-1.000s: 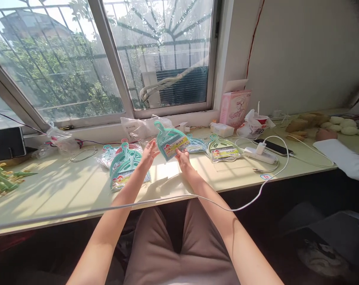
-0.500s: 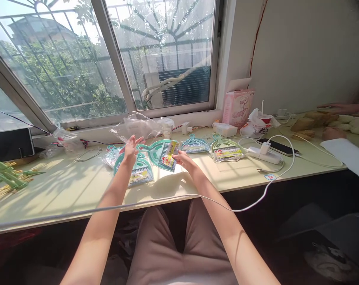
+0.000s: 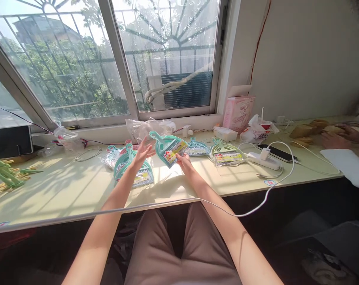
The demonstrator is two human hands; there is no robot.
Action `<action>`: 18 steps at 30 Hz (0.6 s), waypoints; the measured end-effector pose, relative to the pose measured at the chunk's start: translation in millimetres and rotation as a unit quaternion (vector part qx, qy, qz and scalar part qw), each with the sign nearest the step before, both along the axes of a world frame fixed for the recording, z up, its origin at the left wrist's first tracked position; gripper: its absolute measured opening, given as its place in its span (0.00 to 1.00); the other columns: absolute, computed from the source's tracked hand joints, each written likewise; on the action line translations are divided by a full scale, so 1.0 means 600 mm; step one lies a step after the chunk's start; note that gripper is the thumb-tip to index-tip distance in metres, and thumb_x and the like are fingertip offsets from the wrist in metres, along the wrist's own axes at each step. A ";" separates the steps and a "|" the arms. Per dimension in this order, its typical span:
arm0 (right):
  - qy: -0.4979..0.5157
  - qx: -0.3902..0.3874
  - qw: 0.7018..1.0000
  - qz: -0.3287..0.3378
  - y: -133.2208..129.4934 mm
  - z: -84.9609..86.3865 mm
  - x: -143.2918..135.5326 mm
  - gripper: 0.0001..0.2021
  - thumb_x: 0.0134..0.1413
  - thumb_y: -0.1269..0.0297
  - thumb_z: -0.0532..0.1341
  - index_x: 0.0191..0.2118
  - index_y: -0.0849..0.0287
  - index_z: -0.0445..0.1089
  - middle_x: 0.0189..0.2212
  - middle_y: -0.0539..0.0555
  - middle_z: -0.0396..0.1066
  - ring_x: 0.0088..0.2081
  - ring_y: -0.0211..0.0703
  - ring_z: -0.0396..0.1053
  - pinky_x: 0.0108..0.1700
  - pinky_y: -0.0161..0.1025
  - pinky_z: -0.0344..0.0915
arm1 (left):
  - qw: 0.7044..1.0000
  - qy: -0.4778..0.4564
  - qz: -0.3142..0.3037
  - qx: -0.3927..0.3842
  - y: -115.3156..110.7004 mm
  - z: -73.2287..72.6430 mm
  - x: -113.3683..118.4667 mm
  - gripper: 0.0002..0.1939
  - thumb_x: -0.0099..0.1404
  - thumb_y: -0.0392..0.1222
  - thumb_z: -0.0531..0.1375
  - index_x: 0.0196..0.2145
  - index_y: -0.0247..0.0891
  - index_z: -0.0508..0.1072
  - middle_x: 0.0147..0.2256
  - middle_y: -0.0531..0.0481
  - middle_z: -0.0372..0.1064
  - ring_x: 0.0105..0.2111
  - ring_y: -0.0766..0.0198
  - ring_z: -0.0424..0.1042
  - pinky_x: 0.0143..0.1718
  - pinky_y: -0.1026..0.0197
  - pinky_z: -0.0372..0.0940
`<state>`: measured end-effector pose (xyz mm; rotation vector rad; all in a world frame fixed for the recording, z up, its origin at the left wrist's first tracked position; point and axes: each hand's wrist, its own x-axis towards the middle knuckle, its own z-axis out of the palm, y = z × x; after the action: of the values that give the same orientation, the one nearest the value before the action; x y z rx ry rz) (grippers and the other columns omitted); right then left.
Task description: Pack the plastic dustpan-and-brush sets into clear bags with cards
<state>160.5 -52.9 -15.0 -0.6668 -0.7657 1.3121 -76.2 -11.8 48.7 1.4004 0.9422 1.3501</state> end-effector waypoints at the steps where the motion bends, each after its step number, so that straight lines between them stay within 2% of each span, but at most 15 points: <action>1: -0.001 0.001 1.000 0.001 0.003 -0.001 0.000 0.23 0.48 0.60 0.75 0.48 0.46 0.67 0.50 0.56 0.83 0.59 0.58 0.81 0.61 0.56 0.79 | 1.000 0.004 -0.019 -0.010 -0.002 -0.003 0.008 0.52 0.77 0.46 0.72 0.86 0.49 0.50 0.73 0.36 0.72 0.69 0.32 0.76 0.73 0.27 0.66; 4: -0.005 0.014 1.000 0.004 0.009 -0.001 0.003 0.23 0.48 0.60 0.76 0.48 0.46 0.68 0.54 0.57 0.83 0.61 0.58 0.80 0.66 0.58 0.77 | 0.998 -0.012 -0.064 -0.014 -0.009 -0.005 0.024 0.57 0.76 0.47 0.73 0.87 0.55 0.42 0.77 0.38 0.68 0.74 0.36 0.70 0.76 0.28 0.63; 7: -0.010 0.034 0.999 0.009 0.016 -0.003 0.005 0.22 0.49 0.61 0.73 0.50 0.46 0.70 0.55 0.56 0.83 0.60 0.57 0.81 0.68 0.60 0.76 | 0.997 -0.057 -0.047 -0.023 -0.018 -0.004 0.032 0.61 0.74 0.41 0.73 0.88 0.55 0.38 0.79 0.37 0.63 0.77 0.43 0.67 0.80 0.34 0.58; 10: -0.026 0.040 0.999 0.014 0.023 -0.004 0.002 0.20 0.49 0.60 0.73 0.48 0.46 0.71 0.50 0.53 0.85 0.58 0.56 0.82 0.65 0.58 0.78 | 0.995 -0.080 0.007 -0.066 -0.034 -0.003 0.047 0.56 0.72 0.34 0.72 0.86 0.47 0.48 0.76 0.36 0.69 0.76 0.46 0.69 0.81 0.40 0.58; 12: -0.030 0.040 0.999 0.000 0.027 -0.003 -0.002 0.19 0.48 0.60 0.73 0.47 0.47 0.72 0.47 0.51 0.86 0.56 0.55 0.82 0.62 0.56 0.80 | 0.993 -0.083 0.012 -0.079 -0.048 -0.006 0.064 0.49 0.72 0.32 0.71 0.84 0.44 0.58 0.71 0.37 0.75 0.74 0.46 0.73 0.79 0.42 0.63; 15: -0.022 0.036 0.999 -0.023 0.029 -0.001 -0.004 0.20 0.47 0.60 0.73 0.47 0.47 0.73 0.46 0.50 0.86 0.56 0.56 0.82 0.59 0.54 0.80 | 0.990 -0.092 -0.061 -0.090 -0.069 -0.012 0.086 0.40 0.74 0.38 0.72 0.79 0.41 0.66 0.63 0.37 0.82 0.68 0.42 0.79 0.72 0.39 0.72; 18: -0.011 0.029 0.999 -0.027 0.022 0.001 -0.004 0.19 0.47 0.61 0.73 0.46 0.46 0.73 0.45 0.50 0.86 0.57 0.56 0.82 0.60 0.54 0.79 | 0.977 -0.105 -0.146 -0.111 -0.077 -0.015 0.081 0.35 0.77 0.51 0.71 0.75 0.38 0.71 0.60 0.32 0.83 0.68 0.37 0.78 0.68 0.36 0.76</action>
<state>158.3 -39.8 -14.4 -0.6525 -0.7961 1.2302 -27.9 -58.1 39.8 1.1480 0.6934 1.1099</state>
